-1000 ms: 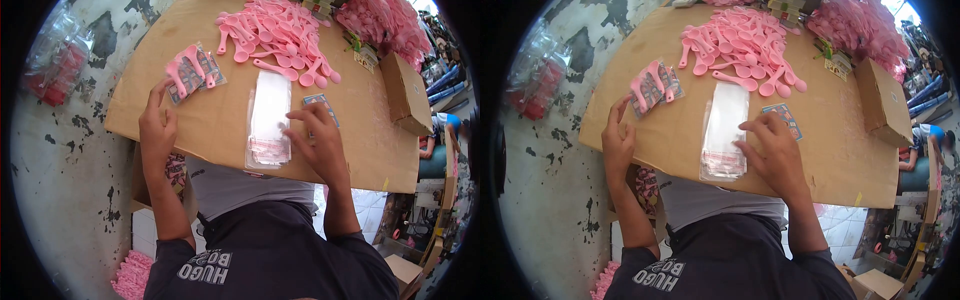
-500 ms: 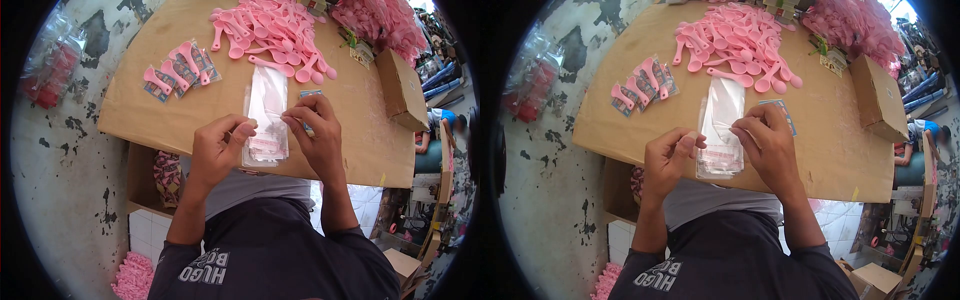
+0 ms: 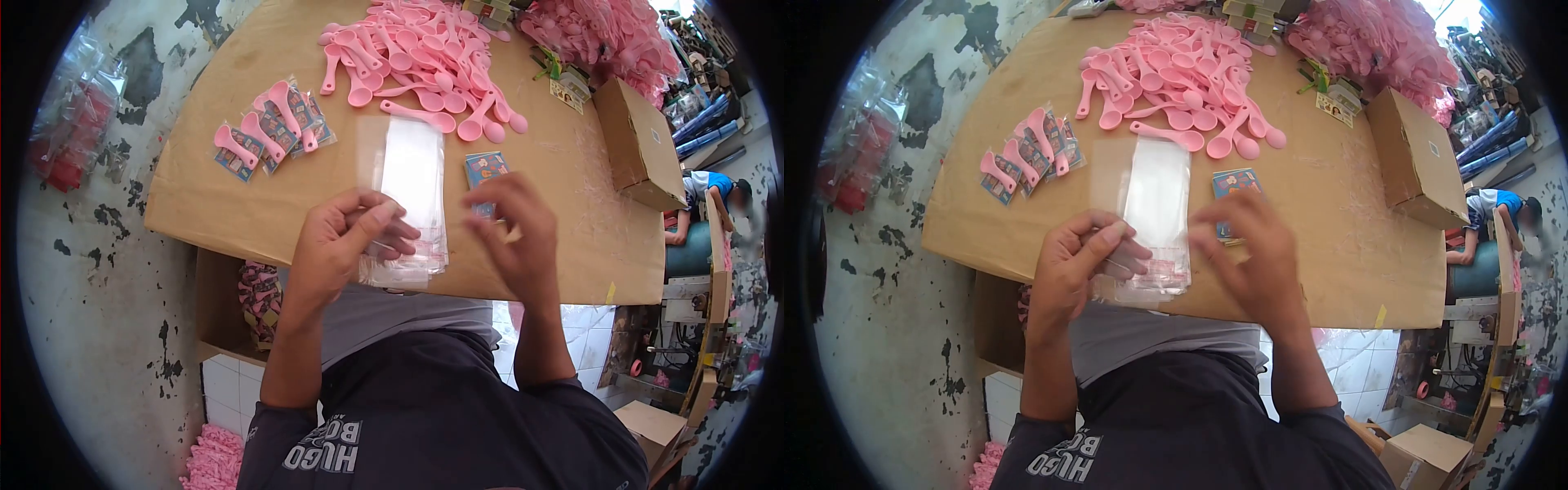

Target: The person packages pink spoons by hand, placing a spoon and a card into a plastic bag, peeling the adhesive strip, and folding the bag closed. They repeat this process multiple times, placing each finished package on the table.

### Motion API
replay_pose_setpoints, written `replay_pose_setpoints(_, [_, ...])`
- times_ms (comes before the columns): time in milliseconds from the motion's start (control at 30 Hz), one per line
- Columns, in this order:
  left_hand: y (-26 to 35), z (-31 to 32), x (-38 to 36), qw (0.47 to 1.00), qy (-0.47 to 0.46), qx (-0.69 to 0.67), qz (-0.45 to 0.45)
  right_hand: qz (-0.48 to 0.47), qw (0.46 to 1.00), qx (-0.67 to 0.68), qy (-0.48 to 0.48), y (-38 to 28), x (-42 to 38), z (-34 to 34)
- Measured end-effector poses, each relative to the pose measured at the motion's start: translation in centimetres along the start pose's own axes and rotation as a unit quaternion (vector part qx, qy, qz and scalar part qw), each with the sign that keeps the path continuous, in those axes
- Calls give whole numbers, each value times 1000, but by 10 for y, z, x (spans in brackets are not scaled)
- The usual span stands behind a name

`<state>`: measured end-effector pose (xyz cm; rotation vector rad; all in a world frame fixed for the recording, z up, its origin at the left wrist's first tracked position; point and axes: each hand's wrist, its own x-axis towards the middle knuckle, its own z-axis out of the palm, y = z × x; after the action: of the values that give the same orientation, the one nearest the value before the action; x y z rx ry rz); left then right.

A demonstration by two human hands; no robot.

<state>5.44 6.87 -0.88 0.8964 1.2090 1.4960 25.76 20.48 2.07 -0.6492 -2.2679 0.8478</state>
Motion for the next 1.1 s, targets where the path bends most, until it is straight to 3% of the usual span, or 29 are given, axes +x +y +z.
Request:
replay_pose_setpoints(33, [2, 2, -3, 998, 30, -58, -2, 1, 1000, 0, -1, 7, 1, -4])
replay_pose_setpoints(100, [2, 3, -6, 992, 60, -115, -2, 108, 972, -182, 107, 23, 5, -12])
replay_pose_setpoints(200, [-5, 6, -4, 978, 111, -178, 15, 159, 954, -241, 86, 45, -2, -15])
replay_pose_setpoints(233, [-9, 8, -3, 973, 127, -190, 23, 158, 954, -241, 85, 46, 0, -16])
replay_pose_setpoints(300, [-16, 9, -1, 968, 149, -201, 33, 279, 956, -77, 39, 45, 6, -16])
replay_pose_setpoints(433, [-19, 10, -1, 964, 160, -202, 67, 218, 972, -58, 70, 67, 1, -14])
replay_pose_setpoints(500, [-17, 13, 3, 958, 173, -213, 85, 100, 969, -171, 149, 71, 2, -14])
replay_pose_setpoints(533, [-17, 14, 4, 949, 179, -238, 101, 94, 970, -169, 146, 67, 4, -13])
replay_pose_setpoints(633, [-13, 20, 8, 931, 194, -285, 122, 68, 971, -91, 209, 42, 0, -10])
replay_pose_setpoints(700, [-12, 24, 11, 923, 199, -306, 122, 159, 970, 168, 74, 22, -10, -6])
replay_pose_setpoints(733, [-14, 26, 12, 922, 194, -307, 130, 162, 962, 217, 27, 13, -13, 0])
replay_pose_setpoints(800, [-15, 30, 15, 923, 186, -308, 135, 180, 956, 227, -47, 3, -17, 11])
replay_pose_setpoints(900, [-16, 36, 13, 923, 172, -315, 142, 201, 923, 324, -56, -3, -13, 26])
replay_pose_setpoints(1100, [-15, 36, 12, 925, 182, -307, 132, 192, 918, 346, 15, -3, -16, 38])
